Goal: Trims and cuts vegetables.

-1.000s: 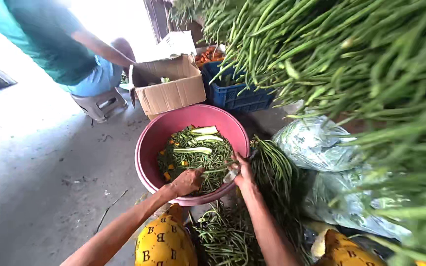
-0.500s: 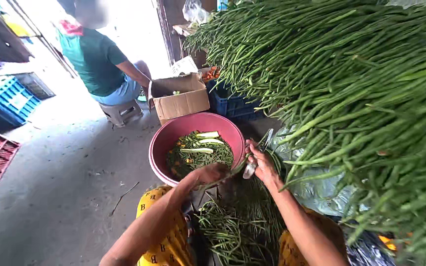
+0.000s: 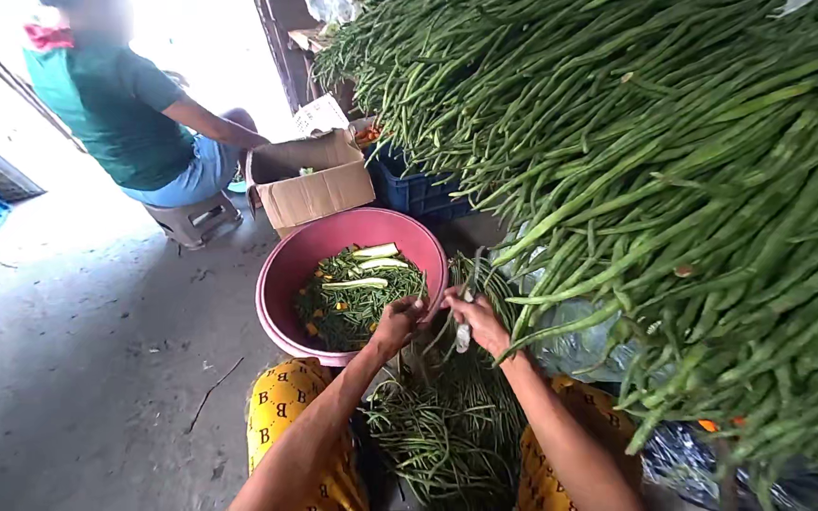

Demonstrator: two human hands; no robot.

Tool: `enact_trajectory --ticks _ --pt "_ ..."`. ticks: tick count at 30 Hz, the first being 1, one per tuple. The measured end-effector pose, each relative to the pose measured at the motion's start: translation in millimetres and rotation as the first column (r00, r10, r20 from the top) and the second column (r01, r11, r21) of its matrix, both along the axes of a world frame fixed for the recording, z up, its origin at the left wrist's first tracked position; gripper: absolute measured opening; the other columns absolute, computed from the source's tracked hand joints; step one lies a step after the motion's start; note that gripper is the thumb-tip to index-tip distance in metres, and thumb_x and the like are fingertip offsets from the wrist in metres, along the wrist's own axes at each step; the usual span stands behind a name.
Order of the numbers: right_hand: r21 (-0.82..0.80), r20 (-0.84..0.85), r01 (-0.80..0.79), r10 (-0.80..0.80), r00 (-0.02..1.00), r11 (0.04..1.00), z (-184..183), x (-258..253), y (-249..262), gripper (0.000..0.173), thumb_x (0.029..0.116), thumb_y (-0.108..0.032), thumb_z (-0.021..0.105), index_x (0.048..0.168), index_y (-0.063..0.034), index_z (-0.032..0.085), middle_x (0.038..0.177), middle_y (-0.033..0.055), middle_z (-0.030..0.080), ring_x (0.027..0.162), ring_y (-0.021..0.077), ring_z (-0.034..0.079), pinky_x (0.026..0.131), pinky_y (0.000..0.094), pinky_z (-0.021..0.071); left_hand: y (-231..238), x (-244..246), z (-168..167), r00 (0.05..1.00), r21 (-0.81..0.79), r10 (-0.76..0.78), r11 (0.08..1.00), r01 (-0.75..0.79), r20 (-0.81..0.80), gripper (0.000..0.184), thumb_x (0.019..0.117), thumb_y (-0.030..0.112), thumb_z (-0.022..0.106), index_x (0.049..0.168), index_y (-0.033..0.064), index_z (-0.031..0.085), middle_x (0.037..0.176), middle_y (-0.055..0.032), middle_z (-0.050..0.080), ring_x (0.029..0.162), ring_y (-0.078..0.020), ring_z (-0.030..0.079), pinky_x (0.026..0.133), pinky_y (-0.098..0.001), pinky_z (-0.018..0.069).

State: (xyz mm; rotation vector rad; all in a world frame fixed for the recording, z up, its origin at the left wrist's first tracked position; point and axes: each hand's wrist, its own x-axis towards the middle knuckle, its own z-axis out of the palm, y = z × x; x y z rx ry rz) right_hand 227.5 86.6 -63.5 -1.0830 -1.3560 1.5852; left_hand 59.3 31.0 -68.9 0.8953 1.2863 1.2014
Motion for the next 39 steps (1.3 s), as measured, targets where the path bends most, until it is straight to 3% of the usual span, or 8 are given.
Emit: enact_trajectory --ticks 9,14,18,21,24,27,34,39 --pt "0.089 0.471 -0.396 0.312 0.825 0.914 -6.2 -14.7 -16.3 0.028 0.0992 -0.013 0.065 0.122 0.0033 0.063 0.093 0.0065 0.068 0.065 0.0046 0.054 0.062 0.0239 0.0468 10.1 2.9 6.1 0.988 0.056 0.108 0.992 -0.115 0.114 0.02 0.1059 0.006 0.052 0.117 -0.0069 0.062 0.093 -0.0076 0.068 0.08 -0.0118 0.066 0.074 -0.0286 0.0571" --pt "0.073 0.515 -0.442 0.346 0.785 0.894 0.7 -13.7 -16.8 0.029 0.1014 -0.014 0.062 0.124 0.0034 0.062 0.092 0.0067 0.067 0.064 0.004 0.053 0.062 0.0229 0.0457 8.9 1.9 6.5 0.987 0.097 0.041 0.994 -0.057 0.153 0.02 0.1051 0.002 0.05 0.119 -0.0077 0.062 0.095 -0.007 0.069 0.081 -0.0101 0.066 0.076 -0.0268 0.0573" --pt "0.061 0.485 -0.457 0.374 0.791 0.888 -4.9 -8.5 -11.4 0.051 0.0926 -0.017 0.075 0.136 0.0028 0.055 0.102 0.0098 0.066 0.074 0.0096 0.059 0.069 0.0267 0.0517 12.0 -3.8 11.7 0.962 0.149 0.202 0.962 -0.23 0.186 0.018 0.1064 0.001 0.046 0.11 -0.0065 0.061 0.085 -0.0052 0.066 0.078 -0.0107 0.065 0.077 -0.0279 0.0561" --pt "0.082 0.399 -0.32 0.263 0.878 0.944 0.2 -4.7 -10.5 0.042 0.0966 -0.006 0.063 0.137 0.0036 0.055 0.107 0.0105 0.067 0.079 0.0102 0.061 0.072 0.0274 0.0521 15.5 -13.0 13.6 0.938 0.139 0.3 0.935 -0.325 0.174 0.017 0.1086 0.002 0.041 0.113 -0.0057 0.056 0.083 -0.0049 0.062 0.071 -0.01 0.065 0.073 -0.0256 0.0583" --pt "0.061 0.034 0.027 -0.03 0.999 0.998 7.4 -10.0 -11.1 0.023 0.0968 0.005 0.056 0.119 0.0085 0.058 0.093 0.007 0.07 0.068 0.0067 0.062 0.067 0.0233 0.0541 9.9 -4.7 4.6 0.981 0.157 0.186 0.969 -0.193 0.057 0.019 0.1082 0.003 0.041 0.114 -0.0061 0.056 0.086 -0.0035 0.06 0.07 -0.0075 0.06 0.07 -0.0228 0.0541" --pt "-0.07 -0.213 0.167 -0.178 0.961 0.983 6.0 -12.9 -8.4 0.014 0.0942 0.01 0.059 0.107 0.004 0.059 0.086 0.0048 0.072 0.062 0.0056 0.06 0.064 0.0223 0.0536 2.7 10.5 -9.4 0.999 0.165 0.033 0.986 -0.026 -0.04 0.02 0.1072 0.005 0.044 0.116 -0.0071 0.057 0.096 -0.0056 0.065 0.08 -0.0071 0.063 0.075 -0.0239 0.0553" --pt "-0.091 -0.309 0.293 -0.306 0.9 0.952 -4.4 -18.0 -6.2 0.015 0.091 0.013 0.063 0.102 0.0032 0.06 0.082 0.0054 0.072 0.06 0.0067 0.062 0.059 0.0214 0.0542 -0.1 20.0 -16.0 0.968 0.15 -0.067 0.983 0.105 -0.24 0.025 0.1084 0.011 0.044 0.121 -0.0044 0.059 0.099 -0.005 0.068 0.085 -0.0064 0.064 0.08 -0.0257 0.0537" --pt "-0.057 -0.208 0.257 -0.264 0.942 0.965 0.3 -16.7 -6.2 0.024 0.0907 0.012 0.065 0.113 0.0062 0.06 0.089 0.0059 0.071 0.064 0.0052 0.061 0.059 0.0191 0.0523 -0.7 19.6 -14.7 0.956 0.143 -0.096 0.98 0.14 -0.277 0.024 0.1079 0.011 0.045 0.119 -0.0054 0.06 0.094 -0.0039 0.067 0.082 -0.0054 0.063 0.08 -0.025 0.0533"
